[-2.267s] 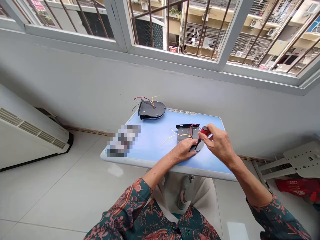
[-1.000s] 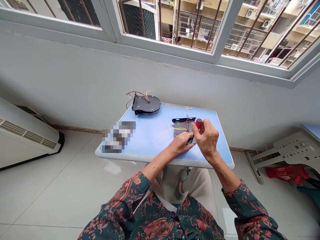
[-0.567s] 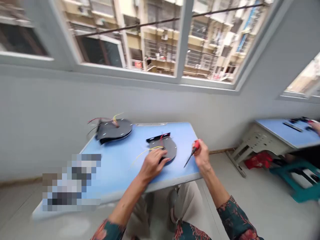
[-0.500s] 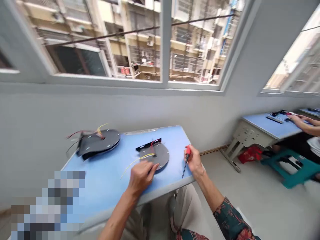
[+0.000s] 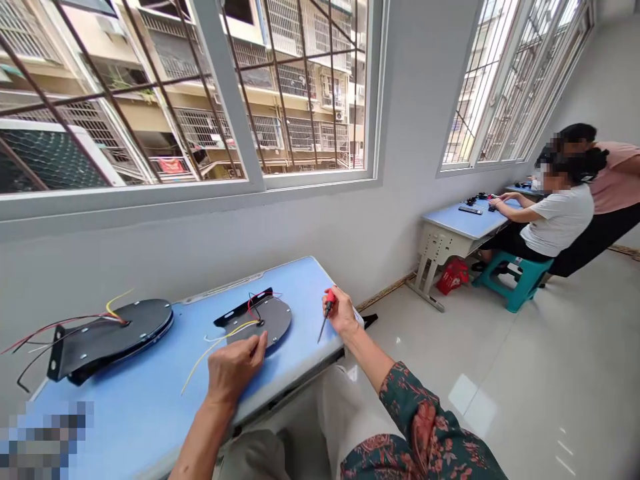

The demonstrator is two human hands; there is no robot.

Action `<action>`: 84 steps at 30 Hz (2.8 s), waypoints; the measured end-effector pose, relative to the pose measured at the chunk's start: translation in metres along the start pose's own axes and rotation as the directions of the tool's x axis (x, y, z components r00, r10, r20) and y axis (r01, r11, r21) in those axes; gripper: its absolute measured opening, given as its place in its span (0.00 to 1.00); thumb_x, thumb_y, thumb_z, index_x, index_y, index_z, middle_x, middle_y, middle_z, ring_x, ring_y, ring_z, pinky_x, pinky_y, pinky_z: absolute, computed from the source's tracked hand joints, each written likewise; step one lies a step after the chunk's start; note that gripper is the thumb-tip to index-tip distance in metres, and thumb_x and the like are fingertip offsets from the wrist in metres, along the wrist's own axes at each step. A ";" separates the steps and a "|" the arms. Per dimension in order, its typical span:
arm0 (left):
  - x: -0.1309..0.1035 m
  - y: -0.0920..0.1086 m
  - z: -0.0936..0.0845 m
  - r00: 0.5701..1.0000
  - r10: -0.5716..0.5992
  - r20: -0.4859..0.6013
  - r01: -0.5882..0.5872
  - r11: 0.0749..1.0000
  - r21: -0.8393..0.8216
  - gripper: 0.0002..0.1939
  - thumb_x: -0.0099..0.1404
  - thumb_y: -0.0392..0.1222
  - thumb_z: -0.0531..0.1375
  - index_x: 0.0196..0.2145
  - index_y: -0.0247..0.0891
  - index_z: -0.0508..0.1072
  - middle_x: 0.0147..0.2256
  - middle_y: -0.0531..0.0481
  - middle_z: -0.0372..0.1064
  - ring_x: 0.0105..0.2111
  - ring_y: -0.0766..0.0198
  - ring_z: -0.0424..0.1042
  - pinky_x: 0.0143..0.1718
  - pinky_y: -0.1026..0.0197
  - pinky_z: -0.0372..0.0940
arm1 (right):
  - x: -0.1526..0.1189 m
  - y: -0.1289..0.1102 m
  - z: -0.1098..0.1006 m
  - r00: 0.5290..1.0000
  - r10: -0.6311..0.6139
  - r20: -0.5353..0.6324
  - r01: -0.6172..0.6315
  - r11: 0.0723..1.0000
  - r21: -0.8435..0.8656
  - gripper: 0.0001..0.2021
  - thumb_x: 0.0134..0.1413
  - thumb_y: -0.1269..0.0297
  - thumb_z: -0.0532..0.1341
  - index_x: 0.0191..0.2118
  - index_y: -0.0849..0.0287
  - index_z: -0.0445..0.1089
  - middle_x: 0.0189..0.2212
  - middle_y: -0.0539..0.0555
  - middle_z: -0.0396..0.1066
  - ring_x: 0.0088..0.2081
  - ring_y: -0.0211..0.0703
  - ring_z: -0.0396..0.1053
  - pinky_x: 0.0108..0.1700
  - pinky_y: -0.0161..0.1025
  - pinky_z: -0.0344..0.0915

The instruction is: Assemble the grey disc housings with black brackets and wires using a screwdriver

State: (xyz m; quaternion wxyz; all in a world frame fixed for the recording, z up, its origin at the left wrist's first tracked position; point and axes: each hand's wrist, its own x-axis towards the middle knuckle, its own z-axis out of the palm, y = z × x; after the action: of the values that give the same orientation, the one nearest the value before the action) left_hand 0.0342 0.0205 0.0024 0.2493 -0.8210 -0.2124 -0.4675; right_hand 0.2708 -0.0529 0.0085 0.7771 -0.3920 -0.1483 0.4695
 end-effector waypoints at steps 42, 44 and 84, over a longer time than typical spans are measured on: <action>-0.017 0.004 0.007 0.903 0.068 0.423 0.075 0.947 -0.312 0.22 0.73 0.31 0.53 0.63 0.29 0.65 0.59 0.34 0.71 0.60 0.49 0.71 0.58 0.44 0.73 | -0.010 -0.017 -0.006 0.999 -0.033 -0.031 0.032 0.999 -0.039 0.16 0.49 0.53 0.72 0.39 0.56 0.73 0.39 0.54 0.78 0.31 0.37 0.75 0.25 0.31 0.68; -0.020 -0.001 -0.001 0.896 0.090 0.434 0.066 0.941 -0.332 0.23 0.72 0.28 0.51 0.63 0.29 0.65 0.59 0.35 0.71 0.61 0.50 0.70 0.59 0.45 0.72 | -0.011 -0.029 -0.002 0.996 -0.089 0.031 0.093 0.985 -0.145 0.16 0.51 0.53 0.71 0.39 0.56 0.71 0.38 0.54 0.78 0.30 0.39 0.75 0.24 0.33 0.69; -0.010 0.032 -0.009 0.822 -0.342 0.455 0.546 0.700 -0.461 0.19 0.71 0.34 0.59 0.58 0.39 0.69 0.51 0.42 0.76 0.54 0.52 0.74 0.56 0.46 0.73 | -0.022 -0.072 0.118 0.536 0.015 0.844 0.832 -0.182 -0.524 0.10 0.53 0.64 0.67 0.27 0.54 0.65 0.17 0.42 0.65 0.17 0.31 0.53 0.23 0.34 0.48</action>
State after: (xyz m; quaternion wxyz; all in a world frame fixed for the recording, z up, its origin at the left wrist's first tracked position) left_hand 0.0421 -0.0109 -0.0095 -0.1711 -0.8460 -0.2956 -0.4093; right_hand 0.2329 -0.0343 0.1425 0.2936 -0.5425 -0.7871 -0.0002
